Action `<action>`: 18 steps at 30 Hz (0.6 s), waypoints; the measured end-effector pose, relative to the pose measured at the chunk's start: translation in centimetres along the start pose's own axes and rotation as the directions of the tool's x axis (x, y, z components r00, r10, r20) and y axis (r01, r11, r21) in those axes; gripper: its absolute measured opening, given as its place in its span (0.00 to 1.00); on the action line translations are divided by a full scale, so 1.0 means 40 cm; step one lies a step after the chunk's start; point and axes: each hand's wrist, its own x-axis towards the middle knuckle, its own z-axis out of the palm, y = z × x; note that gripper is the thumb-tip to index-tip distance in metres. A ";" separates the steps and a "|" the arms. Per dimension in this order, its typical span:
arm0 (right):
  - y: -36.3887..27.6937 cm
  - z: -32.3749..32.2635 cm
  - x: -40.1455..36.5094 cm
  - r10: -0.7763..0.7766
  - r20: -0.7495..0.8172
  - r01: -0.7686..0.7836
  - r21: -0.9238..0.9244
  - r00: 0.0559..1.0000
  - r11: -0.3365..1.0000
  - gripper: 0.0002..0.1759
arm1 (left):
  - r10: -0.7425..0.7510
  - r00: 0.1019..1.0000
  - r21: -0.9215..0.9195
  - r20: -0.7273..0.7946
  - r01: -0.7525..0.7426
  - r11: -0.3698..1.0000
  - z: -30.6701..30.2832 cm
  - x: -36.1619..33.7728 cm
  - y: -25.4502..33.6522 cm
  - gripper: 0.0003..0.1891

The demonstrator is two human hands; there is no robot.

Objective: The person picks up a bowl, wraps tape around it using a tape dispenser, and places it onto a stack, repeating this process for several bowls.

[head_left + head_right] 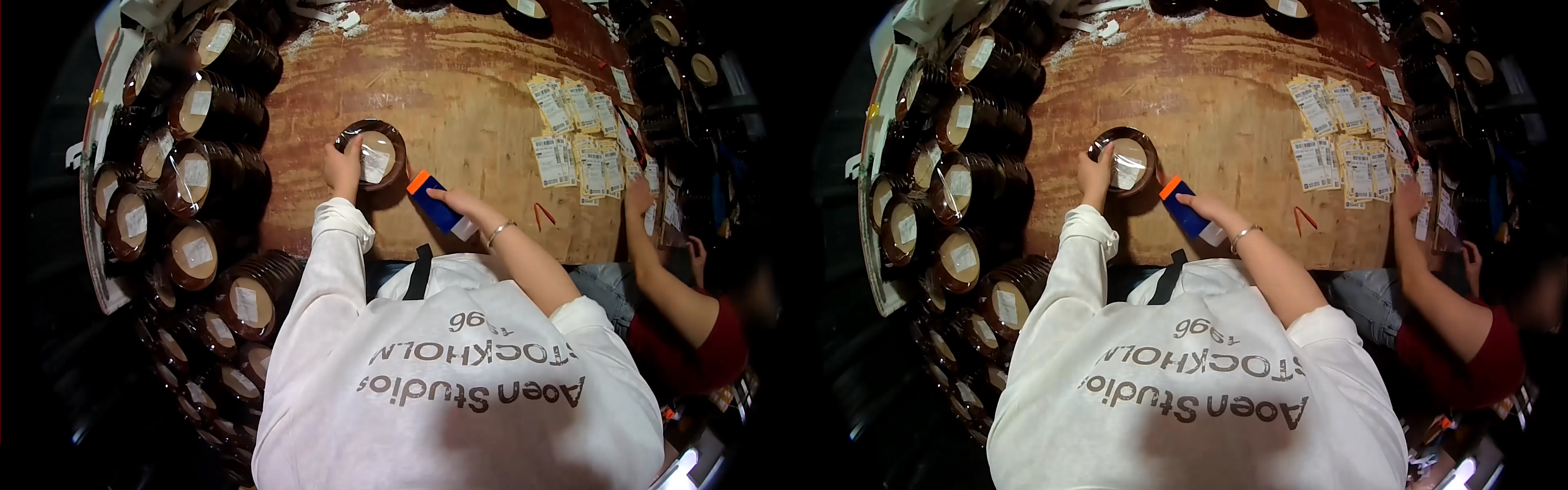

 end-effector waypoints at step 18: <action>-0.289 -0.013 0.047 0.140 0.020 -0.080 -0.739 0.990 0.668 0.20 | 0.560 0.177 0.469 0.809 -0.769 -0.434 0.055 -0.160 0.030 0.22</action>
